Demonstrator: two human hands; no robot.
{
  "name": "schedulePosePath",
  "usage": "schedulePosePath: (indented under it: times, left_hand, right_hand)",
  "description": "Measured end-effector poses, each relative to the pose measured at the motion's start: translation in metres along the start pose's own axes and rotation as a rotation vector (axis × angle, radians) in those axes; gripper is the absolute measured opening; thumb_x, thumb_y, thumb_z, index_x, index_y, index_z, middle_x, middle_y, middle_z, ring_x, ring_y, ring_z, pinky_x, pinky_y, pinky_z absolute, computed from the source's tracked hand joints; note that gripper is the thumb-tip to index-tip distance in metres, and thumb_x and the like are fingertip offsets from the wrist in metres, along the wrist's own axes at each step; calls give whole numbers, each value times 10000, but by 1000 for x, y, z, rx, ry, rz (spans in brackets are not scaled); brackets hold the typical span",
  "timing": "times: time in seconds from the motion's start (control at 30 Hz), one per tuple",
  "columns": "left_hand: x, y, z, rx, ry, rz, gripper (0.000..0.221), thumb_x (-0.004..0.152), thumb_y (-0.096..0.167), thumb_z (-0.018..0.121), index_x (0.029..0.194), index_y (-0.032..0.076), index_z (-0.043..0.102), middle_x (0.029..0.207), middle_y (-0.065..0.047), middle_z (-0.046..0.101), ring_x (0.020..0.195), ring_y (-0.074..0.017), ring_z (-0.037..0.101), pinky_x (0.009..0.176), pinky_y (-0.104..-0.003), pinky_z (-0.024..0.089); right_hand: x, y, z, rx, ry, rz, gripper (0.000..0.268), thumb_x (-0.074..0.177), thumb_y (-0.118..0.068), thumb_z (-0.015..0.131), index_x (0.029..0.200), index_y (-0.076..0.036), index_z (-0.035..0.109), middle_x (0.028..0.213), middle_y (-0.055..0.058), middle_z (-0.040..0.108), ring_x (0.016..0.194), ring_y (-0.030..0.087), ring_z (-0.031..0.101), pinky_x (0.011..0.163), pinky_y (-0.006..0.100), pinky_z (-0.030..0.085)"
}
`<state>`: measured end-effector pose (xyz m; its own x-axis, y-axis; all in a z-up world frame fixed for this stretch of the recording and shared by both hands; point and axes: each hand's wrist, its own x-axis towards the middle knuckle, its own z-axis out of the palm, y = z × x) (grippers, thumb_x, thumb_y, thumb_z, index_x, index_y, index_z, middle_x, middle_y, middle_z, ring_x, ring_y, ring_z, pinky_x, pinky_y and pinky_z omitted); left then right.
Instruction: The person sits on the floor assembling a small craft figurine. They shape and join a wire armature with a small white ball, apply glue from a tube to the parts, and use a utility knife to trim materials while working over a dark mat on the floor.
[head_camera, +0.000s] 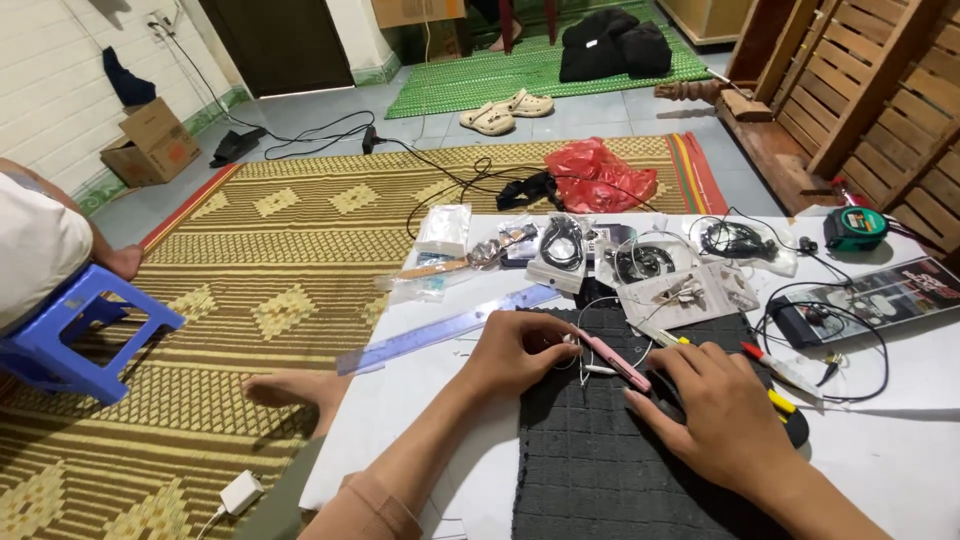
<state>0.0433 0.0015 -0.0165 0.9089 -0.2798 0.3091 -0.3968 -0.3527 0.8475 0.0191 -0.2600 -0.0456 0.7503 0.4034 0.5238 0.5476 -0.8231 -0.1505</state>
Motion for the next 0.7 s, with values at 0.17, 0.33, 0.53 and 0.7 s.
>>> schedulePosePath:
  times: [0.17, 0.33, 0.53, 0.7]
  left_hand:
    - [12, -13, 8, -87, -24, 11, 195, 819, -2, 778, 1010, 8, 814, 738, -23, 735, 580, -59, 550, 521, -200, 440]
    - [17, -6, 12, -1, -17, -157, 246, 799, -2, 803, 1041, 44, 810, 864, -117, 826, 626, -108, 713, 552, -178, 580]
    - [19, -4, 16, -44, -6, -159, 235, 810, -7, 802, 1041, 30, 815, 832, -93, 823, 615, -89, 698, 539, -172, 549]
    - [27, -5, 20, -21, -12, -150, 242, 803, -6, 807, 1041, 33, 821, 781, -86, 809, 563, -77, 646, 497, -171, 497]
  right_hand:
    - [13, 10, 14, -78, -15, -6, 341, 853, -477, 694, 985, -164, 666, 976, 27, 641, 845, 257, 613, 738, 394, 465]
    - [13, 13, 8, 136, -45, 77, 156, 935, -290, 643, 917, -136, 628, 813, 9, 653, 704, 201, 589, 725, 355, 466]
    - [1, 26, 6, 309, 19, 146, 140, 932, -233, 626, 983, -108, 665, 830, 22, 682, 724, 190, 604, 690, 334, 489]
    - [3, 35, 5, 382, 44, 182, 131, 897, -185, 666, 997, -101, 680, 792, 13, 716, 699, 179, 629, 662, 327, 499]
